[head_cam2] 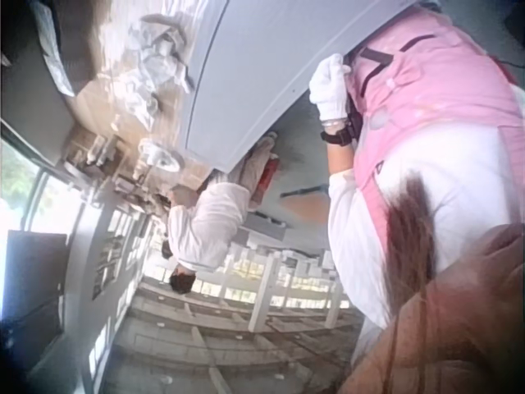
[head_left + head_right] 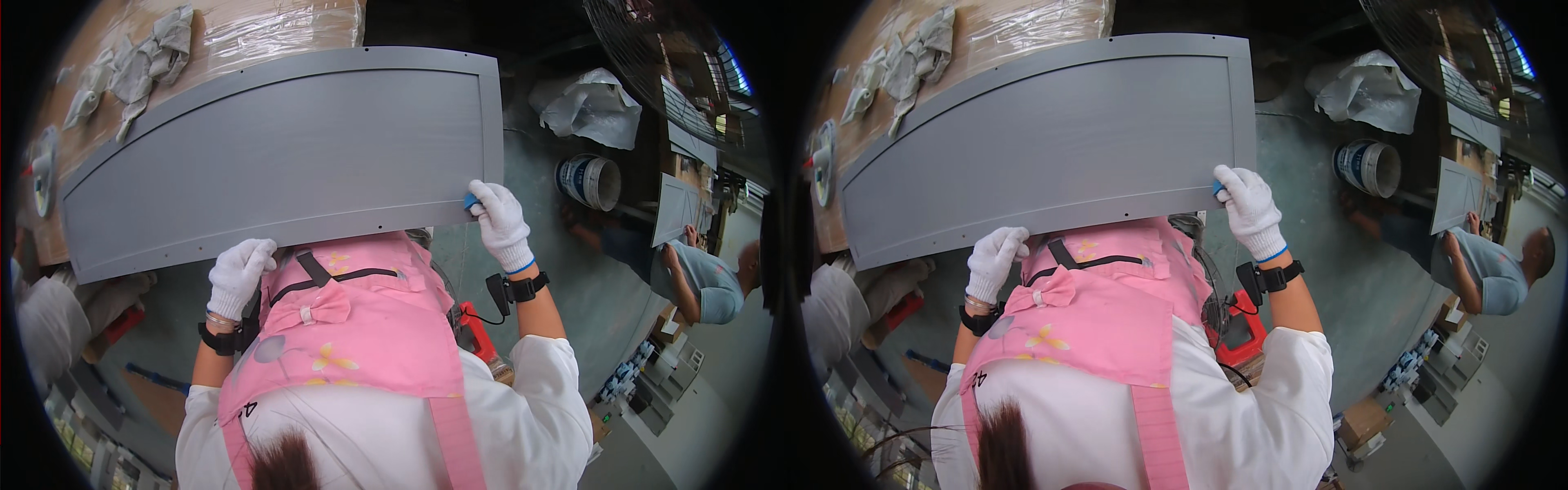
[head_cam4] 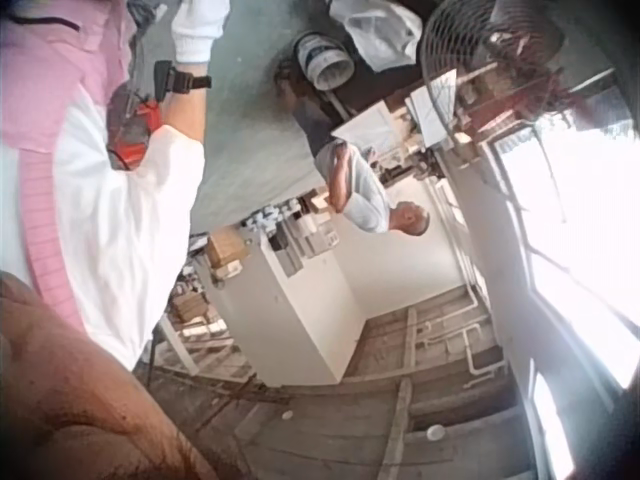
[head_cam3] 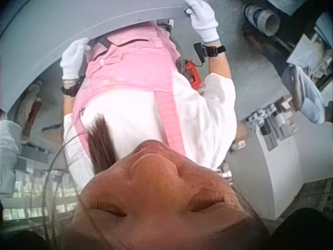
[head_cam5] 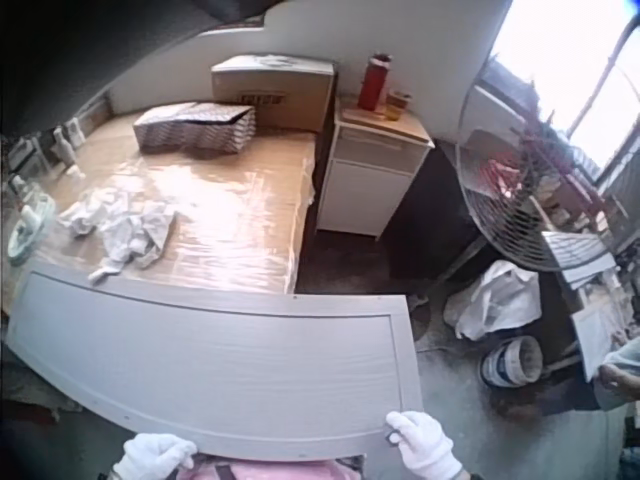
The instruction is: The recorder uses a sanding block and a cloth to finish and clean the surface of a grey furniture panel.
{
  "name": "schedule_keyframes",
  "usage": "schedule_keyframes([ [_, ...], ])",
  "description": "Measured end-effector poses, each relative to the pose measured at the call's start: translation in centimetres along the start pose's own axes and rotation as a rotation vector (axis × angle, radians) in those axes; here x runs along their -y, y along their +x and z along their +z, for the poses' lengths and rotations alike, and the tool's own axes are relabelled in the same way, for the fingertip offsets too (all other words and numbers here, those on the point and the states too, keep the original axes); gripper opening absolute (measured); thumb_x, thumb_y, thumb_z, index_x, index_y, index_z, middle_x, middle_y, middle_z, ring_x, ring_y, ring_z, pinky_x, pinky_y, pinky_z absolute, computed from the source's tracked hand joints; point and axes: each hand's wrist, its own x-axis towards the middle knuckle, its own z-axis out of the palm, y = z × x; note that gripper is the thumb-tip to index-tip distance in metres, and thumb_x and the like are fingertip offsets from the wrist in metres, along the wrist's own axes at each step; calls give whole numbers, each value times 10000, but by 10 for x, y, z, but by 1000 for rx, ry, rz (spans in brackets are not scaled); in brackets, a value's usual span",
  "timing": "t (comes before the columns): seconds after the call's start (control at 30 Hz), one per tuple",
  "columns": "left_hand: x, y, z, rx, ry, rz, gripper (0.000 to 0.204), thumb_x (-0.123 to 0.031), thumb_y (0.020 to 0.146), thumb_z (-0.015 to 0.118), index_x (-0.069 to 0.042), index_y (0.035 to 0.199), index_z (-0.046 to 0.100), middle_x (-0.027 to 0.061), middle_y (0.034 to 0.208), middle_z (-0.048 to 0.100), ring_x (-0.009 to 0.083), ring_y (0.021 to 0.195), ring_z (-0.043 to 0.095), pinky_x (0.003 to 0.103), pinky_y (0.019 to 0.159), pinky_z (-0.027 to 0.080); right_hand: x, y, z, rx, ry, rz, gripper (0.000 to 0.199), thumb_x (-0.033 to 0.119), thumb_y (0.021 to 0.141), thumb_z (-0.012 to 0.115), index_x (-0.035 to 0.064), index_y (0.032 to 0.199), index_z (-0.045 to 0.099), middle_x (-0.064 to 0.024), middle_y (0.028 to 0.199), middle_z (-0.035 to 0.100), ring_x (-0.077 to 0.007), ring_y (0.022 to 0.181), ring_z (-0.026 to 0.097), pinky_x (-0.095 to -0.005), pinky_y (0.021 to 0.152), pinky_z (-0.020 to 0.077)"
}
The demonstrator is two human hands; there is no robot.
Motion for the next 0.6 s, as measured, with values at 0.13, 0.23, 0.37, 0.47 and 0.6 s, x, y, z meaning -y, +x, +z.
schedule_keyframes([
  [0.13, -4, 3, 6, 24, 15, 33, 269, -248, 985, 596, -12, 1001, 724, 38, 728, 708, 89, 671, 647, 242, 651, 521, 19, 4, 14, 125, 120, 62, 469, -90, 751, 604, 62, 1196, 596, -114, 856, 626, -308, 761, 623, -400, 683, 518],
  [0.23, -8, 5, 8, 31, 58, 47, 269, -248, 985, 595, -13, 995, 724, 39, 725, 709, 89, 672, 648, 243, 652, 520, 21, 10, 6, 21, 52, -63, 452, -86, 756, 583, 65, 1182, 590, -83, 766, 589, -266, 682, 601, -375, 605, 505],
  [0.37, -10, 3, 8, 30, 84, 52, 268, -252, 986, 593, -20, 988, 726, 37, 727, 713, 94, 678, 656, 244, 655, 520, -8, -5, -10, -52, 9, 32, 476, -82, 739, 594, 73, 1189, 590, -80, 762, 582, -258, 675, 593, -369, 608, 507],
  [0.47, -6, 3, 12, 32, 60, 80, 270, -256, 984, 593, -22, 992, 727, 43, 730, 715, 103, 683, 665, 245, 656, 520, 5, -4, 2, -18, 77, 34, 478, -82, 747, 589, 76, 1199, 590, -84, 783, 593, -267, 692, 601, -372, 627, 513],
  [0.6, -12, 1, 14, 40, 124, 77, 264, -247, 982, 589, -22, 1002, 725, 46, 734, 717, 111, 683, 671, 249, 661, 522, 5, -7, 5, -39, 15, -16, 484, -86, 751, 584, 79, 1206, 593, -88, 812, 606, -281, 721, 612, -380, 652, 517],
])
